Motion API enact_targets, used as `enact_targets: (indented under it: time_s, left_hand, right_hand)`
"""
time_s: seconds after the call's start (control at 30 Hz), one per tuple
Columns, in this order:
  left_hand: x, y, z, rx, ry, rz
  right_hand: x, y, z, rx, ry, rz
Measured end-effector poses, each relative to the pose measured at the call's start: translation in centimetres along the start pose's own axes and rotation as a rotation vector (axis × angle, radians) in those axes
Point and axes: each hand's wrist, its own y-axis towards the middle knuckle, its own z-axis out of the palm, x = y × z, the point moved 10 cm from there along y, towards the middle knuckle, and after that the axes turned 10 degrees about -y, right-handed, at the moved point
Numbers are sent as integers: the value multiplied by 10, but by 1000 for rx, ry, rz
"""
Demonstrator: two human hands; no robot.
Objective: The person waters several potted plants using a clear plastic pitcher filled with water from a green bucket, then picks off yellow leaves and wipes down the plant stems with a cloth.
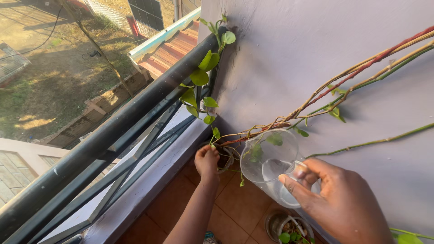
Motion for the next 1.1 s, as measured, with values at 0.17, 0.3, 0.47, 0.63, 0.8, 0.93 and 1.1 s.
enact_targets:
  time_s: [0.17, 0.3, 0.47, 0.63, 0.8, 0.93, 1.1]
  left_hand:
    - [76, 62, -36, 1, 220, 10]
    - [22, 48, 12, -189, 778, 418]
    - [-5, 68, 73, 23, 1024, 608]
    - [31, 116, 59, 161, 1046, 358]
    - [30, 107, 39, 88, 963, 275]
    - [36, 79, 11, 30, 838, 311]
    - [116, 71, -46, 190, 567, 304]
  right_hand:
    - [11, 9, 28, 138, -240, 81]
    - [24, 15, 33, 149, -280, 89]
    - [33, 17, 32, 123, -305, 92]
    - [32, 14, 41, 51, -246, 31]
    - [24, 14, 66, 103, -259, 43]
    - [17, 14, 88, 147, -225, 54]
    - [19, 23, 101, 93, -184, -6]
